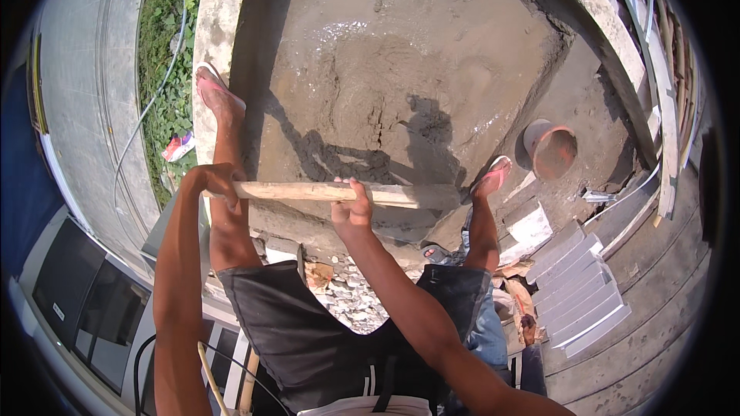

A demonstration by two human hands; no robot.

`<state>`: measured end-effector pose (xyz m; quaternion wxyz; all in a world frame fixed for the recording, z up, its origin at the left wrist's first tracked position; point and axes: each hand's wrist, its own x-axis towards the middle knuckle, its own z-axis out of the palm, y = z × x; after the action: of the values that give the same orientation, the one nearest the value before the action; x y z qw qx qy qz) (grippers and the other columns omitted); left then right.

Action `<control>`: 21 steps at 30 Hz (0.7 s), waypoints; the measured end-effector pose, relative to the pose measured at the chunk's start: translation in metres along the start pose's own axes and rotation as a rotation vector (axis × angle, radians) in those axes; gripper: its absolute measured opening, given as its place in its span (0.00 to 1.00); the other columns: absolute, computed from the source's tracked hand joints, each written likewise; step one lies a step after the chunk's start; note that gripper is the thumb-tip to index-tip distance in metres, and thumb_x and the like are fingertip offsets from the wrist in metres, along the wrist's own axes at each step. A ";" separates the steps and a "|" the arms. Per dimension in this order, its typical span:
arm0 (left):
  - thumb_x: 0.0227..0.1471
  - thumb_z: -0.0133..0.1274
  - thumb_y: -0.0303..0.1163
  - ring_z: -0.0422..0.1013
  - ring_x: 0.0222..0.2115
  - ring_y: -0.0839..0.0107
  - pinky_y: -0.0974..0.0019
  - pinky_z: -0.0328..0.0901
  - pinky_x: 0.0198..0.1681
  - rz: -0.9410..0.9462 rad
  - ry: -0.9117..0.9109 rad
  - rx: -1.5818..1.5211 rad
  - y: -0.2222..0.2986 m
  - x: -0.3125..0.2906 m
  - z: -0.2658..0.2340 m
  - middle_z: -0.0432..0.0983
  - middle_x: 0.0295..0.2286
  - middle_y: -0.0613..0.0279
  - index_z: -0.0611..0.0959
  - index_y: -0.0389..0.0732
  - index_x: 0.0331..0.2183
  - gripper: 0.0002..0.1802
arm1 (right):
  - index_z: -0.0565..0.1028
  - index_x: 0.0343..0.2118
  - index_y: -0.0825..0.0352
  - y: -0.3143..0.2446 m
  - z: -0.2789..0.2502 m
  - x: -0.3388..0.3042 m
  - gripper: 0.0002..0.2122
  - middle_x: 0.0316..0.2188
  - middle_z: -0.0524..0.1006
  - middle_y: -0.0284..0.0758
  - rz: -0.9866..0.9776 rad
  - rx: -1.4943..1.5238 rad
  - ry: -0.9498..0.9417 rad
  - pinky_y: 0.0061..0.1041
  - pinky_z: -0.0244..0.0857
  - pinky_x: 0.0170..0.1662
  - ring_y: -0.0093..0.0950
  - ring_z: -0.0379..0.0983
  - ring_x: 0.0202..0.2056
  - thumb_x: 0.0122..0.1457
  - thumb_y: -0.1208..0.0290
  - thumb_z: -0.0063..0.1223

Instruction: The person mixes wet concrete in a square wooden frame using a hoe, repeatedly pulling and pushing the mixture to integrate the water and cement.

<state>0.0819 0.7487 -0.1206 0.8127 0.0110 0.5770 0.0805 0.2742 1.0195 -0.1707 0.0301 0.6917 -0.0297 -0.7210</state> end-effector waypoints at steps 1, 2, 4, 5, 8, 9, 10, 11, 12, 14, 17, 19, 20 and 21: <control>0.22 0.70 0.40 0.77 0.35 0.61 0.63 0.70 0.39 -0.037 0.036 -0.016 -0.002 0.000 0.003 0.82 0.33 0.53 0.85 0.37 0.40 0.35 | 0.72 0.38 0.65 -0.003 -0.002 -0.004 0.08 0.36 0.75 0.33 -0.001 -0.030 -0.077 0.35 0.68 0.51 0.33 0.75 0.43 0.57 0.75 0.58; 0.22 0.70 0.40 0.77 0.35 0.61 0.63 0.70 0.39 -0.047 0.077 -0.001 0.002 -0.007 0.002 0.82 0.33 0.53 0.85 0.37 0.40 0.35 | 0.72 0.38 0.65 -0.003 0.003 -0.012 0.08 0.36 0.75 0.33 0.008 -0.020 -0.119 0.35 0.68 0.51 0.33 0.75 0.43 0.57 0.75 0.58; 0.25 0.69 0.41 0.77 0.35 0.61 0.62 0.70 0.39 -0.266 -0.126 0.186 0.015 -0.029 0.001 0.82 0.34 0.54 0.85 0.37 0.42 0.36 | 0.72 0.38 0.65 -0.008 0.015 -0.036 0.09 0.34 0.75 0.34 0.030 -0.057 -0.048 0.36 0.69 0.50 0.34 0.75 0.41 0.56 0.76 0.59; 0.28 0.68 0.40 0.77 0.34 0.63 0.62 0.70 0.38 -0.235 -0.172 0.252 0.013 -0.043 -0.002 0.81 0.34 0.56 0.84 0.37 0.42 0.33 | 0.72 0.39 0.65 -0.009 0.023 -0.049 0.09 0.36 0.75 0.35 0.030 -0.033 -0.131 0.38 0.69 0.50 0.35 0.75 0.42 0.56 0.75 0.59; 0.35 0.66 0.37 0.77 0.33 0.66 0.64 0.70 0.36 -0.071 -0.257 0.153 0.049 -0.067 0.055 0.80 0.31 0.59 0.81 0.37 0.47 0.33 | 0.70 0.39 0.66 -0.053 0.005 -0.070 0.10 0.38 0.74 0.37 0.138 -0.006 -0.218 0.40 0.69 0.52 0.37 0.74 0.42 0.56 0.75 0.58; 0.38 0.65 0.35 0.76 0.32 0.68 0.65 0.70 0.35 0.047 -0.195 0.096 0.108 -0.081 0.078 0.79 0.28 0.59 0.77 0.37 0.51 0.34 | 0.69 0.39 0.67 -0.077 -0.006 -0.068 0.10 0.36 0.72 0.37 0.091 -0.033 -0.233 0.45 0.68 0.53 0.38 0.74 0.40 0.57 0.73 0.58; 0.42 0.64 0.34 0.76 0.30 0.69 0.65 0.69 0.33 0.140 -0.129 0.039 0.158 -0.113 0.106 0.78 0.26 0.60 0.73 0.37 0.54 0.36 | 0.70 0.33 0.63 -0.090 -0.011 -0.069 0.06 0.28 0.70 0.32 0.035 -0.091 -0.289 0.49 0.64 0.56 0.34 0.72 0.35 0.58 0.70 0.56; 0.49 0.61 0.35 0.76 0.27 0.67 0.62 0.70 0.31 0.269 -0.034 -0.104 0.141 -0.125 0.138 0.77 0.24 0.57 0.67 0.39 0.56 0.35 | 0.70 0.32 0.63 -0.086 -0.013 -0.068 0.06 0.27 0.70 0.32 0.074 -0.051 -0.317 0.49 0.65 0.55 0.33 0.71 0.33 0.58 0.70 0.55; 0.50 0.60 0.36 0.78 0.26 0.63 0.58 0.70 0.30 0.114 0.047 -0.159 0.153 -0.124 0.169 0.78 0.24 0.51 0.67 0.38 0.51 0.30 | 0.69 0.31 0.63 -0.087 -0.025 -0.059 0.06 0.26 0.69 0.32 0.096 -0.027 -0.321 0.49 0.65 0.54 0.32 0.70 0.31 0.57 0.71 0.55; 0.51 0.59 0.36 0.79 0.27 0.55 0.57 0.71 0.32 0.041 0.170 -0.235 0.169 -0.107 0.213 0.78 0.25 0.45 0.66 0.36 0.47 0.27 | 0.68 0.31 0.63 -0.079 -0.037 -0.040 0.07 0.25 0.67 0.32 0.087 -0.039 -0.182 0.44 0.69 0.44 0.31 0.67 0.27 0.56 0.71 0.56; 0.50 0.58 0.34 0.78 0.27 0.49 0.56 0.71 0.31 0.155 0.383 -0.433 0.134 -0.017 0.287 0.78 0.27 0.41 0.69 0.32 0.45 0.24 | 0.67 0.34 0.64 -0.063 -0.049 0.021 0.07 0.24 0.66 0.34 -0.043 -0.443 0.005 0.36 0.64 0.23 0.30 0.64 0.20 0.57 0.73 0.54; 0.48 0.57 0.32 0.78 0.26 0.50 0.55 0.71 0.30 0.175 0.457 -0.612 0.142 0.051 0.317 0.78 0.27 0.41 0.72 0.30 0.43 0.22 | 0.67 0.36 0.65 -0.065 -0.043 0.059 0.07 0.24 0.67 0.34 -0.122 -0.687 0.085 0.36 0.65 0.22 0.29 0.65 0.19 0.57 0.73 0.53; 0.47 0.56 0.31 0.78 0.26 0.51 0.54 0.71 0.29 0.209 0.451 -0.707 0.157 0.080 0.318 0.77 0.26 0.40 0.74 0.30 0.42 0.21 | 0.67 0.37 0.66 -0.072 -0.035 0.080 0.08 0.24 0.67 0.35 -0.207 -0.925 0.140 0.36 0.65 0.21 0.29 0.65 0.19 0.58 0.74 0.53; 0.46 0.55 0.30 0.78 0.25 0.52 0.54 0.71 0.28 0.201 0.394 -0.845 0.176 0.098 0.314 0.77 0.25 0.41 0.74 0.29 0.42 0.21 | 0.67 0.39 0.66 -0.082 -0.030 0.097 0.09 0.23 0.68 0.35 -0.268 -1.045 0.142 0.36 0.65 0.20 0.29 0.66 0.19 0.58 0.74 0.53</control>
<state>0.3877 0.9602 -0.0877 0.6094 -0.2801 0.6329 0.3868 0.3003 1.0932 -0.2751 0.2797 0.6292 0.4233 -0.5887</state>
